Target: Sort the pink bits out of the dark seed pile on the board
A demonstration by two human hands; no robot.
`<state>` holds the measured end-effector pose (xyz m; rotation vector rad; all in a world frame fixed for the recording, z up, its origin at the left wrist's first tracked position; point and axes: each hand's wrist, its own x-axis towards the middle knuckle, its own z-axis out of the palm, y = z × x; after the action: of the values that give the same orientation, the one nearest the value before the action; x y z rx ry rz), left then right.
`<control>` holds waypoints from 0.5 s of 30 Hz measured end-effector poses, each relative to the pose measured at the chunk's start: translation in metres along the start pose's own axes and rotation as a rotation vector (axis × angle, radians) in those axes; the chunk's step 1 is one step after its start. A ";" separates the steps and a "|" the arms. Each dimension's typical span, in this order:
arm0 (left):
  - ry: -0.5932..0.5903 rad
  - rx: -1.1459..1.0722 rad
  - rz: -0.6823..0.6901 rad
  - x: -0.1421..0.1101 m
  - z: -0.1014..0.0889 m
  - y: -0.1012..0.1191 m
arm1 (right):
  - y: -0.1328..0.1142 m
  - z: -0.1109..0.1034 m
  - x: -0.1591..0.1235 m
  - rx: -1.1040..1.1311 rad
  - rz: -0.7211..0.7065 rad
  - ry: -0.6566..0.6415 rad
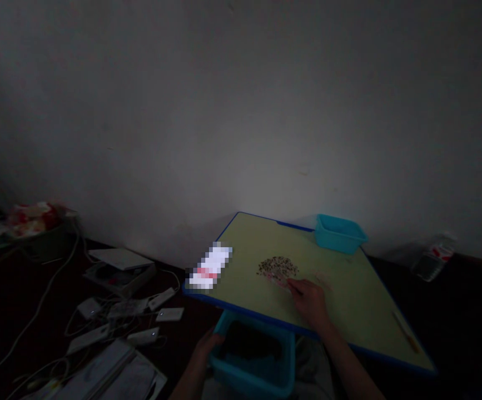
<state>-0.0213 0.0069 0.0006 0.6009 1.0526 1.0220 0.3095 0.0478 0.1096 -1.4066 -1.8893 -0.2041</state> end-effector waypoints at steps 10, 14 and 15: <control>0.036 -0.062 0.017 0.013 -0.008 -0.013 | 0.000 -0.001 0.003 -0.001 0.003 -0.013; 0.021 -0.022 0.036 0.008 -0.007 -0.010 | 0.000 0.001 0.004 -0.002 0.017 -0.026; 0.017 -0.007 0.032 0.007 -0.007 -0.009 | 0.000 0.001 0.005 -0.005 0.021 -0.026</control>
<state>-0.0230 0.0089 -0.0123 0.6057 1.0563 1.0600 0.3082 0.0521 0.1120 -1.4379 -1.8957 -0.1810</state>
